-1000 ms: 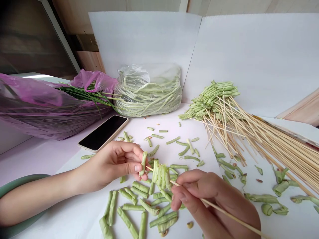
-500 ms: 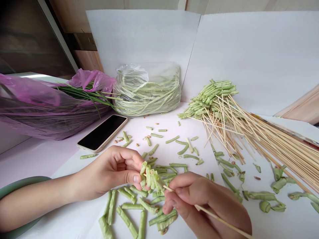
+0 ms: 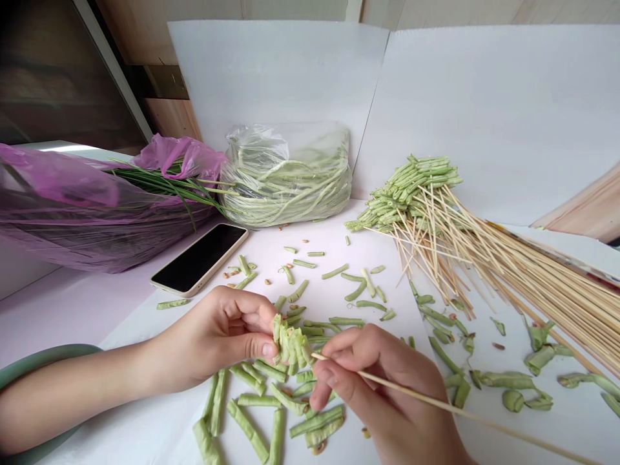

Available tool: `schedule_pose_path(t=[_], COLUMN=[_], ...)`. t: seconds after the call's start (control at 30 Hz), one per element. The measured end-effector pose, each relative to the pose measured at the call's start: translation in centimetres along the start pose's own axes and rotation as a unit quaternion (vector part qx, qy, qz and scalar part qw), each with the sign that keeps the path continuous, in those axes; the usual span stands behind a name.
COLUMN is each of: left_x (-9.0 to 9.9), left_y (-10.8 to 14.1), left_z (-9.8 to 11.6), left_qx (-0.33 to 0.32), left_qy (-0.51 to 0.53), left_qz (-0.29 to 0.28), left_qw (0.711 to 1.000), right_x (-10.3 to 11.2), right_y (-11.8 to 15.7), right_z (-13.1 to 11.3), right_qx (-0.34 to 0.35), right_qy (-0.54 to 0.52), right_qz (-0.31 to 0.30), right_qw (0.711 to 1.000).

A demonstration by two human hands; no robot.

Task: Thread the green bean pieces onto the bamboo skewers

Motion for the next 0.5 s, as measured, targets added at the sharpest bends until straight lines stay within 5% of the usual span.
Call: schedule_pose_path(t=[0.23,0.5], left_x=[0.2,1.5], left_y=[-0.3,-0.4], left_z=[0.3,1.8], left_qx=[-0.022,-0.109], left_qy=[-0.025,-0.145], left_qz=[-0.004,0.074], left_qw=[0.999,0.981], right_x=[0.3,1.0], right_y=[-1.4,-1.8], right_z=[0.6,0.6], right_qx=[-0.08,-0.119], right_qy=[-0.031,-0.05], right_qz=[-0.08,-0.035], right_qw=[0.993,0.991])
Point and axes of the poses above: each hand's wrist, its own y-axis away from the middle knuckle, its own x-axis out of the back of the hand, z = x × y, the point moved 5 cm from there along -y, towards the middle knuckle, and after that the axes turned 12 degrees about z, right-handed, at the moved point
